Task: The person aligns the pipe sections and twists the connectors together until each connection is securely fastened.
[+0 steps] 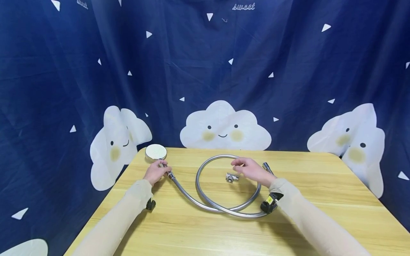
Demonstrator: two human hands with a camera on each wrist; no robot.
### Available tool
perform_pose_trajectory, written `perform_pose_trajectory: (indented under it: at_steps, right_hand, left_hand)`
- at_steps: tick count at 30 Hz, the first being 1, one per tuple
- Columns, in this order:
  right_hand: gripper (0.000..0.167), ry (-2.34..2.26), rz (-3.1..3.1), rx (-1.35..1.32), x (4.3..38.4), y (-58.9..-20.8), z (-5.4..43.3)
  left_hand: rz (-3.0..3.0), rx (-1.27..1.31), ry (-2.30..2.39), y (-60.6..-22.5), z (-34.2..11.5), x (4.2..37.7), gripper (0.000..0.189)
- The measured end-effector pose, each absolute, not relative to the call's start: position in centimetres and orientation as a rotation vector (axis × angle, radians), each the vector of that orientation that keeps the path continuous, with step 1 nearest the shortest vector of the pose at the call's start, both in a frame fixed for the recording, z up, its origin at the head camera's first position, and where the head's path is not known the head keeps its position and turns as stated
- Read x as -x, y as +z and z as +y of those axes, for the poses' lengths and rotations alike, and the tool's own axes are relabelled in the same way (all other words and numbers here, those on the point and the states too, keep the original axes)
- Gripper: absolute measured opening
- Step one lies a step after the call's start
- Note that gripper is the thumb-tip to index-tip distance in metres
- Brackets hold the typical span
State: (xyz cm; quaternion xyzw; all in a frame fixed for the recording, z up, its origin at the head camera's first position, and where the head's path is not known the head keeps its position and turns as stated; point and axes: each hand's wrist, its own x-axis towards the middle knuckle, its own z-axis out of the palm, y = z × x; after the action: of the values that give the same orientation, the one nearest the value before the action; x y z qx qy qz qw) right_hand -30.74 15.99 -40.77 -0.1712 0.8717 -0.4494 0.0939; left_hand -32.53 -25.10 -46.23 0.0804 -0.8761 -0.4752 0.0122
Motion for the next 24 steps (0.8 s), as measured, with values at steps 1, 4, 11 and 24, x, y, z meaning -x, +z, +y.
perform_pose_trajectory:
  at_steps: [1, 4, 11, 24]
  right_hand:
    - [0.034, -1.333, 2.588, 0.505, 30.8, -40.8, 16.1]
    - [0.033, -1.327, 2.594, 0.511, 30.9, -41.1, 16.4]
    - [0.032, -1.301, 2.628, 0.519, 31.1, -41.8, 17.1]
    - [0.031, -1.246, 2.688, 0.516, 31.0, -41.6, 17.6]
  left_hand:
    - [-2.735, -0.249, -1.475, -46.3, -25.1, 32.6, 0.042]
    - [-2.752, -0.244, -1.445, -46.3, -25.1, 32.6, 0.042]
    - [-2.813, -0.251, -1.337, -46.3, -25.1, 32.6, 0.038]
    - [-2.912, -0.22, -1.106, -46.1, -25.1, 32.9, 0.04]
